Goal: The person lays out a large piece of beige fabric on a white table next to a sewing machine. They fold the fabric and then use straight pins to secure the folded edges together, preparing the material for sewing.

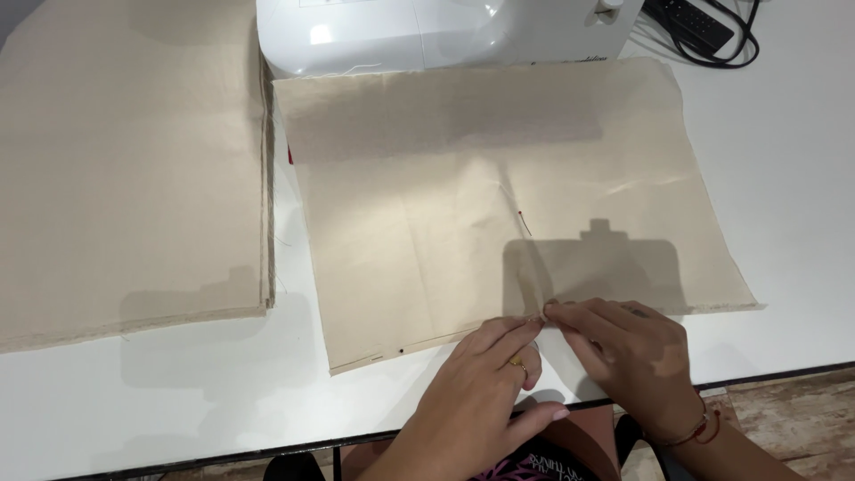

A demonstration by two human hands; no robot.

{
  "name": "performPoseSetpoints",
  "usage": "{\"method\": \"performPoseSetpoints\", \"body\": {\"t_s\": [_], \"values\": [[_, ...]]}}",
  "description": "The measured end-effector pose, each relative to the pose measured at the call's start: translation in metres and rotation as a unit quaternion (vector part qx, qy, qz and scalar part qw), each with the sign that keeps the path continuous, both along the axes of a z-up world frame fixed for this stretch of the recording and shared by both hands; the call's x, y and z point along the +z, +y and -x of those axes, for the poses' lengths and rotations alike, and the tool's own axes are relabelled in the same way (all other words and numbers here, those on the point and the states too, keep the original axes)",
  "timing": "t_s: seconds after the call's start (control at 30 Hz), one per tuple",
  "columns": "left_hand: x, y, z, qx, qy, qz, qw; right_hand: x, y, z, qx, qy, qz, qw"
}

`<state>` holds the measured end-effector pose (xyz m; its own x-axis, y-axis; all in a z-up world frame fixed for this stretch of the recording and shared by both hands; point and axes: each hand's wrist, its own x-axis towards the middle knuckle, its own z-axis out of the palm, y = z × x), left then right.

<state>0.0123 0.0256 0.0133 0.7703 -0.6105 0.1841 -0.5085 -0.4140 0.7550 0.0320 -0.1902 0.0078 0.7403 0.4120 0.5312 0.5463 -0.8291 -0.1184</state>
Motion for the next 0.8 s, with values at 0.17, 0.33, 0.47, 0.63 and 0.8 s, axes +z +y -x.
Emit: {"method": "performPoseSetpoints", "body": {"t_s": [0.17,0.33,0.47,0.63,0.8], "values": [[0.003,0.005,0.004,0.043,-0.089,-0.004,0.995,0.004,-0.009,0.001,0.001,0.008,0.017,1.0],[-0.004,0.008,0.006,0.057,-0.092,-0.005,0.994,0.003,-0.016,0.006,0.002,0.057,0.01,0.998],[-0.003,0.008,0.006,0.061,-0.092,-0.006,0.994,0.001,-0.019,0.009,0.016,0.077,0.032,0.996],[0.0,0.014,0.009,0.048,-0.087,-0.008,0.995,0.01,-0.027,0.014,0.055,0.142,-0.01,0.988],[0.005,0.033,0.015,0.065,-0.148,0.032,0.986,0.092,-0.03,0.01,0.095,0.186,-0.079,0.975]]}}
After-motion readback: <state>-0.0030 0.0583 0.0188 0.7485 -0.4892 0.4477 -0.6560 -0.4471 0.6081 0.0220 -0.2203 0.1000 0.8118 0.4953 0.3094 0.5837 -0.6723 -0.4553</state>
